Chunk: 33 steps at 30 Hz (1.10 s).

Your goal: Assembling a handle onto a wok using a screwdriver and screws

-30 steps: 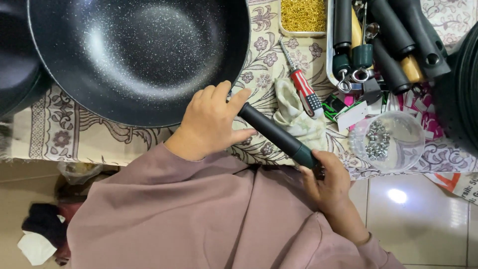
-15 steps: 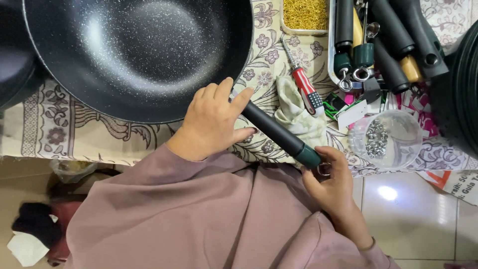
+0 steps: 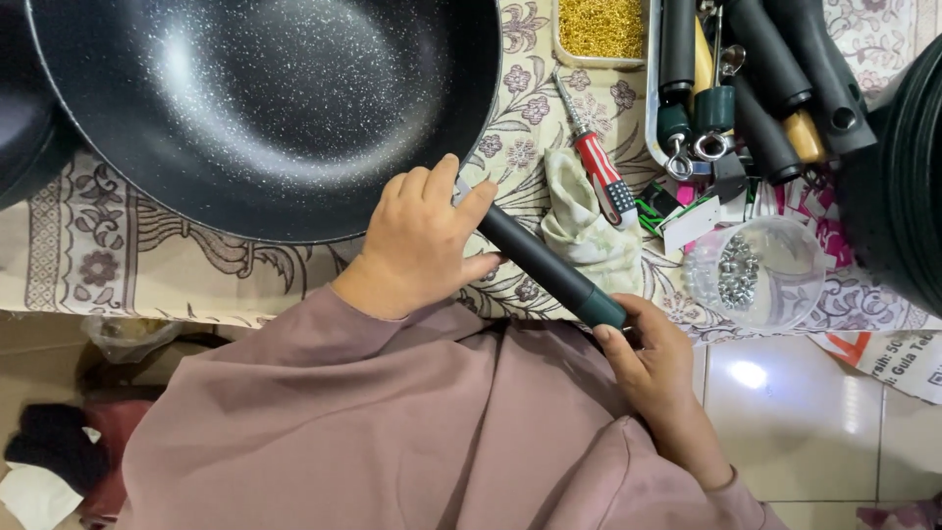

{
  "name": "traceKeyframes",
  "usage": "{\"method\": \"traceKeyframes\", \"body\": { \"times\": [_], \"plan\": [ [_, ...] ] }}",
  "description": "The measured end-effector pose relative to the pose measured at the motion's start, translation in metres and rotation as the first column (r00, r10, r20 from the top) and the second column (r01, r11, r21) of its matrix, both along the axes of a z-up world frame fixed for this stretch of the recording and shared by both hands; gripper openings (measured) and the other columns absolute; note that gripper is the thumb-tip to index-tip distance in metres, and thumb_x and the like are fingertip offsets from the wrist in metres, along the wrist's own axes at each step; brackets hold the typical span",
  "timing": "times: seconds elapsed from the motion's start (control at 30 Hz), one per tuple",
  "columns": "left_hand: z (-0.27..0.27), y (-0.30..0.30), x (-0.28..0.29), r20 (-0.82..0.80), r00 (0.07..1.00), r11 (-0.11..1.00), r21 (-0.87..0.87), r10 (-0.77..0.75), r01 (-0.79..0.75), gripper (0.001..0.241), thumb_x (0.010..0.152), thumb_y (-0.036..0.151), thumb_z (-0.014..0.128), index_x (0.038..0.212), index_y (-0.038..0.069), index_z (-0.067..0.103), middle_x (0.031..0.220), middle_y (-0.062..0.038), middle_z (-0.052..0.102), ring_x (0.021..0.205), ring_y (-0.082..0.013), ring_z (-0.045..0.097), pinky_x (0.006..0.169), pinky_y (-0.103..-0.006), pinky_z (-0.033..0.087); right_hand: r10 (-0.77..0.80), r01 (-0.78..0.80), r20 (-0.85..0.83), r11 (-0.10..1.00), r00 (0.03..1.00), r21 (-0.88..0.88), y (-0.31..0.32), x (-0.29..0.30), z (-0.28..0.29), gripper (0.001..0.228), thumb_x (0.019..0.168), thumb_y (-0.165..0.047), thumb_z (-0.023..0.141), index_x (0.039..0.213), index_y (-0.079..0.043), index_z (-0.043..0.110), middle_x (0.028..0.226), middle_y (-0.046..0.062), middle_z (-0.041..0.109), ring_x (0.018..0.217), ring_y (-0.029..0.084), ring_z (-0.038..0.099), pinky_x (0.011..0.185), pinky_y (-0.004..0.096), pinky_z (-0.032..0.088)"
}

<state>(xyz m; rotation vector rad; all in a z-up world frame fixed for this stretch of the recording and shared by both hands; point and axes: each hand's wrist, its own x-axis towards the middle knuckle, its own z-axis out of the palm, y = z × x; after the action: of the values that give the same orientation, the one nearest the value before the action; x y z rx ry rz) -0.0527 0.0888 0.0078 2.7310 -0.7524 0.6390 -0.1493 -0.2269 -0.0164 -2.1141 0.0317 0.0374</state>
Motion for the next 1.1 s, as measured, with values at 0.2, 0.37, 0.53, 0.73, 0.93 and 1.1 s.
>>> {"method": "traceKeyframes", "body": {
  "times": [0.2,0.37,0.53,0.73,0.93,1.1],
  "plan": [
    [-0.002,0.002,-0.002,0.007,1.0,1.0,0.001,0.008,-0.008,0.083,0.055,0.055,0.093,0.121,0.015,0.063,0.111,-0.025,0.063,0.081,-0.0353,0.067,0.075,-0.0461,0.052,0.058,-0.059,-0.009,0.994,0.998,-0.09,-0.006,0.0,-0.021,0.03,0.096,-0.038,0.064,0.111,-0.017,0.079,0.067,0.01,0.068,0.059,0.025,0.064,0.059,0.039,0.054],
    [0.004,0.005,-0.002,0.006,1.0,1.0,-0.007,0.003,-0.003,0.085,0.058,0.057,0.092,0.126,0.015,0.061,0.112,-0.025,0.063,0.083,-0.0357,0.067,0.076,-0.0459,0.052,0.015,-0.014,0.015,0.997,1.0,-0.076,0.007,0.003,-0.009,0.029,0.098,-0.034,0.063,0.114,-0.016,0.078,0.068,0.01,0.067,0.064,0.021,0.062,0.063,0.038,0.052],
    [0.005,0.007,-0.001,-0.02,1.0,1.0,-0.012,0.001,-0.001,0.091,0.061,0.057,0.091,0.135,0.015,0.058,0.114,-0.026,0.062,0.084,-0.0365,0.067,0.077,-0.0465,0.052,-0.013,0.014,-0.012,0.999,1.0,0.045,0.006,-0.002,-0.006,0.041,0.093,-0.022,0.069,0.132,-0.014,0.068,0.079,0.006,0.069,0.061,0.014,0.054,0.057,0.029,0.05],
    [0.003,0.007,0.0,-0.022,1.0,1.0,0.009,-0.002,0.002,0.095,0.057,0.056,0.092,0.136,0.016,0.058,0.115,-0.025,0.062,0.084,-0.0355,0.066,0.078,-0.0467,0.052,-0.086,0.084,-0.035,0.995,0.996,-0.059,0.015,-0.003,-0.001,0.064,0.072,-0.005,0.085,0.13,-0.014,0.06,0.088,0.01,0.07,0.061,0.017,0.053,0.054,0.03,0.048],
    [0.002,0.006,-0.001,-0.016,1.0,1.0,0.002,-0.007,0.008,0.093,0.056,0.054,0.093,0.134,0.015,0.06,0.114,-0.026,0.062,0.084,-0.0362,0.066,0.078,-0.0473,0.051,-0.076,0.076,0.007,0.997,0.997,-0.026,0.018,-0.005,0.005,0.05,0.073,-0.011,0.089,0.119,-0.01,0.069,0.076,0.005,0.072,0.057,0.011,0.047,0.051,0.022,0.042],
    [0.002,0.006,-0.002,-0.011,1.0,1.0,-0.004,-0.006,0.006,0.093,0.056,0.053,0.093,0.134,0.015,0.061,0.115,-0.026,0.062,0.085,-0.0359,0.066,0.078,-0.0471,0.051,-0.058,0.056,0.034,0.997,0.998,0.047,0.023,-0.003,0.012,0.038,0.081,-0.013,0.084,0.117,-0.007,0.073,0.072,0.006,0.072,0.053,0.01,0.046,0.05,0.021,0.043]
  ]
}}
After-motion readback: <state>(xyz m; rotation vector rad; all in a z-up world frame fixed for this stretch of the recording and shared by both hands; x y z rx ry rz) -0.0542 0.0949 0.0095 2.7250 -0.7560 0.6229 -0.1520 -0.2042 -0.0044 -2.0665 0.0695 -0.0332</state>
